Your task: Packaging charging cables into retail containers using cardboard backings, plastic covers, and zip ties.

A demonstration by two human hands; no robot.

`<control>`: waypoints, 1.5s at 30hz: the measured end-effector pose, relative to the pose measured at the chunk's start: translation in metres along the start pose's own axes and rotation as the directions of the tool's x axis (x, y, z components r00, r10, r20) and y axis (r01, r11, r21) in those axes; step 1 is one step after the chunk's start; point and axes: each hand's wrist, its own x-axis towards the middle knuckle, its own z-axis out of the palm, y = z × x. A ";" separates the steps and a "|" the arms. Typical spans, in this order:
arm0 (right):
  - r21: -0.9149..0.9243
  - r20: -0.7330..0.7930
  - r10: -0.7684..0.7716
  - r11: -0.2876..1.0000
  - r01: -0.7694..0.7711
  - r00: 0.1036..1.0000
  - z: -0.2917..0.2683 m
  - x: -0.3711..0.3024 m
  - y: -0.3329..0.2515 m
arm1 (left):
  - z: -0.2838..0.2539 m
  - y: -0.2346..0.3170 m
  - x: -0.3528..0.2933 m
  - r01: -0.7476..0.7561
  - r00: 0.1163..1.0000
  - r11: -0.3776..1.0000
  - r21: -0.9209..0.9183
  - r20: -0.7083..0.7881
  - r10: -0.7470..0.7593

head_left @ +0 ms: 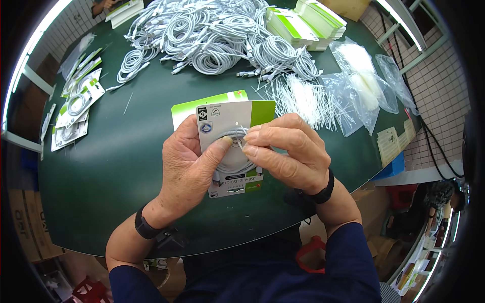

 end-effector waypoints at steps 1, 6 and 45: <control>-0.003 -0.010 0.014 1.000 -0.014 1.000 0.000 0.000 -0.001 | 0.000 0.000 0.000 -0.001 1.000 1.000 0.000 -0.003 0.001; 0.014 -0.025 0.042 0.999 -0.042 0.999 0.001 0.002 -0.001 | 0.000 0.002 0.000 -0.004 1.000 1.000 0.003 0.003 0.004; -0.011 0.005 0.071 0.997 -0.071 0.997 0.010 0.005 0.011 | -0.001 -0.008 -0.001 -0.070 0.998 0.977 0.204 0.005 0.070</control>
